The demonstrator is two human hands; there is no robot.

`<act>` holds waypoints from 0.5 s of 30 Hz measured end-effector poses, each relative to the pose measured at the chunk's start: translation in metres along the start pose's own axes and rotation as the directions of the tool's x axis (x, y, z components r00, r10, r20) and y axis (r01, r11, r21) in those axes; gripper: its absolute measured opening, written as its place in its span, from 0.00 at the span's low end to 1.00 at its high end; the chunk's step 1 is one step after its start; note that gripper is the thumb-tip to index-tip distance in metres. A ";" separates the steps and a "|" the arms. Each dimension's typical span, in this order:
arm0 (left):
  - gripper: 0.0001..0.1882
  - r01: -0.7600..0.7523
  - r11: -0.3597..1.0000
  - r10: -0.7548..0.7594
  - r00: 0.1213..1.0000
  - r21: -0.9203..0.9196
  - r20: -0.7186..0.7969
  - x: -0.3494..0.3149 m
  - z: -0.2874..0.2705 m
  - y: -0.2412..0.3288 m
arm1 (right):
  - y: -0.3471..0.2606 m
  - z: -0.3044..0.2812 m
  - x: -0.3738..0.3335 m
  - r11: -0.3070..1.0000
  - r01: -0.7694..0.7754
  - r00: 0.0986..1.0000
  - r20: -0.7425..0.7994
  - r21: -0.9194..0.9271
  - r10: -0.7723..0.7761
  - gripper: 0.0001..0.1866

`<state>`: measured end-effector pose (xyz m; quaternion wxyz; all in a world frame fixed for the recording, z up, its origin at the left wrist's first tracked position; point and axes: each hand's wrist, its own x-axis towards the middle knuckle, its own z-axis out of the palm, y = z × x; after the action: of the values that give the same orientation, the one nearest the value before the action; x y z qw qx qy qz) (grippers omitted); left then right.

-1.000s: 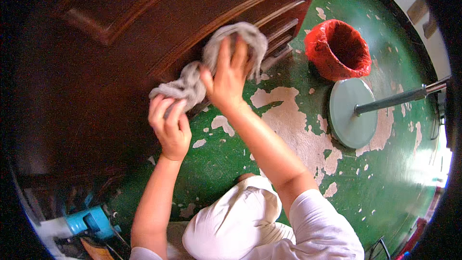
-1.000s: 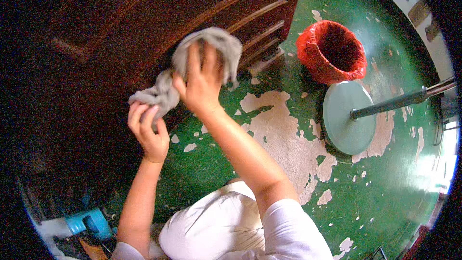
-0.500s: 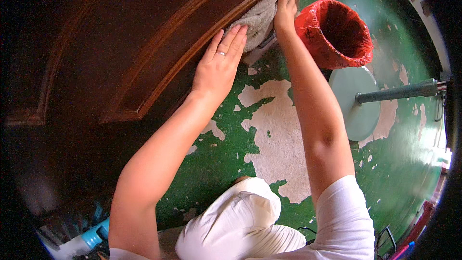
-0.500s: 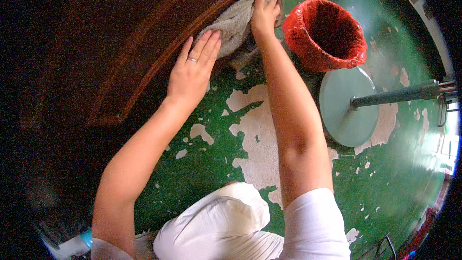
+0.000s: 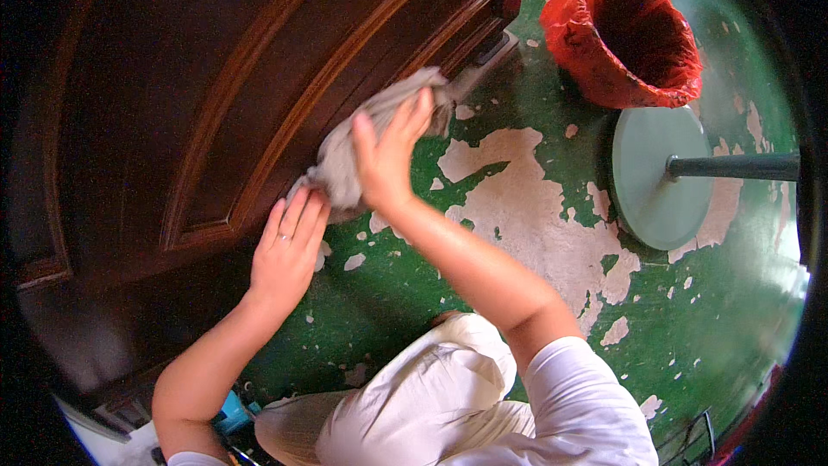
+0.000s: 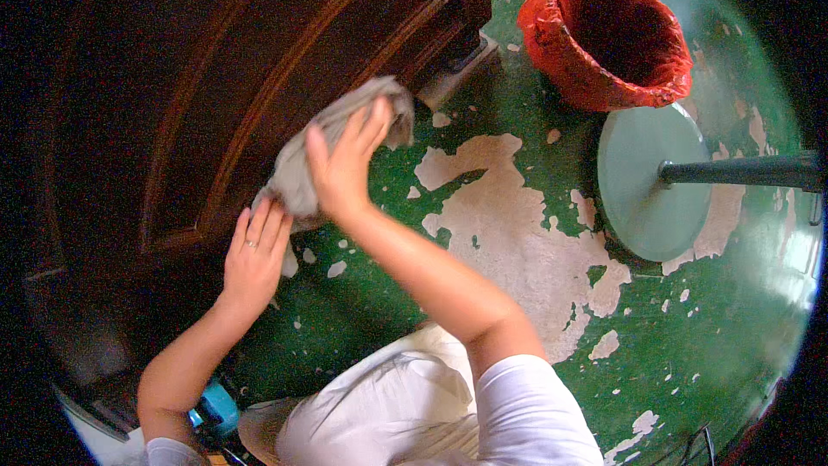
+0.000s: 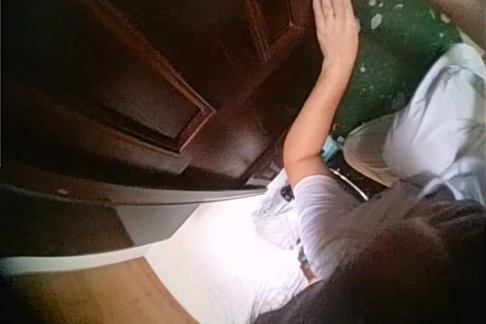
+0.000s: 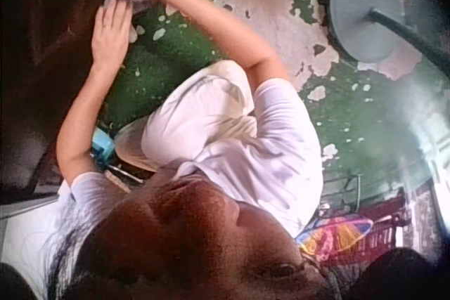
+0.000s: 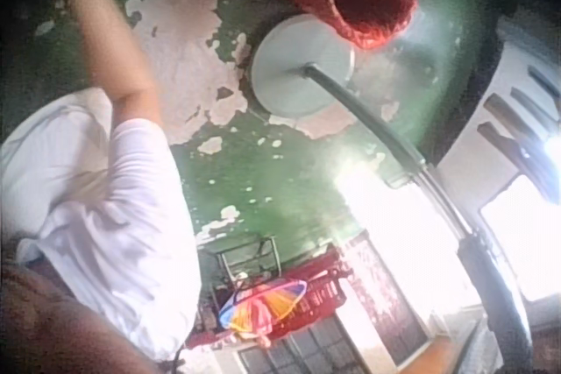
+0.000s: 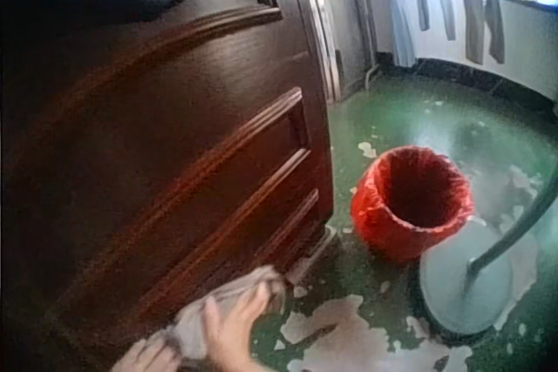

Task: The person wipes the seats and backs of several chairs with a cloth, then moves to a wooden cabinet to clean its glass top and side panels. The person continues by wiping the front drawers and the lower frame of the cabinet, finishing with a wipe of a nearby woven mat.

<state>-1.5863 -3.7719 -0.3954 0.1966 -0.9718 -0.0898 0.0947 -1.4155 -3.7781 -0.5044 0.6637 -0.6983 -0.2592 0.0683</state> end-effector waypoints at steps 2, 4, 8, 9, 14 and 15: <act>0.32 0.039 0.991 -0.049 0.996 0.128 0.077 0.019 0.001 0.007 | 0.006 -0.010 0.041 0.993 -0.042 0.996 -0.068 0.107 0.049 0.43; 0.32 0.057 0.982 -0.056 0.998 0.183 -0.007 0.063 0.002 0.014 | 0.030 -0.029 0.092 0.996 0.000 0.988 -0.153 0.092 0.015 0.44; 0.33 0.139 0.943 -0.110 0.988 0.303 -0.112 0.117 0.006 0.025 | 0.032 -0.045 0.137 0.987 -0.058 0.971 -0.222 0.150 0.091 0.43; 0.33 0.121 0.939 -0.087 0.989 0.321 -0.116 0.112 0.007 0.024 | 0.025 -0.047 0.133 0.978 -0.082 0.965 -0.231 0.191 0.126 0.42; 0.33 0.037 0.919 -0.035 0.999 0.393 -0.012 0.039 0.019 0.013 | 0.011 -0.013 0.065 0.953 -0.204 0.952 -0.182 0.224 0.246 0.42; 0.32 0.016 0.929 -0.035 0.998 0.370 0.044 0.017 0.021 0.012 | 0.004 -0.002 0.038 0.959 -0.197 0.959 -0.162 0.202 0.231 0.41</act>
<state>-1.5732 -3.7717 -0.4215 0.3749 -0.9134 -0.0879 0.1317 -1.3812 -3.7631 -0.4988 0.7350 -0.6613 -0.1122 0.0988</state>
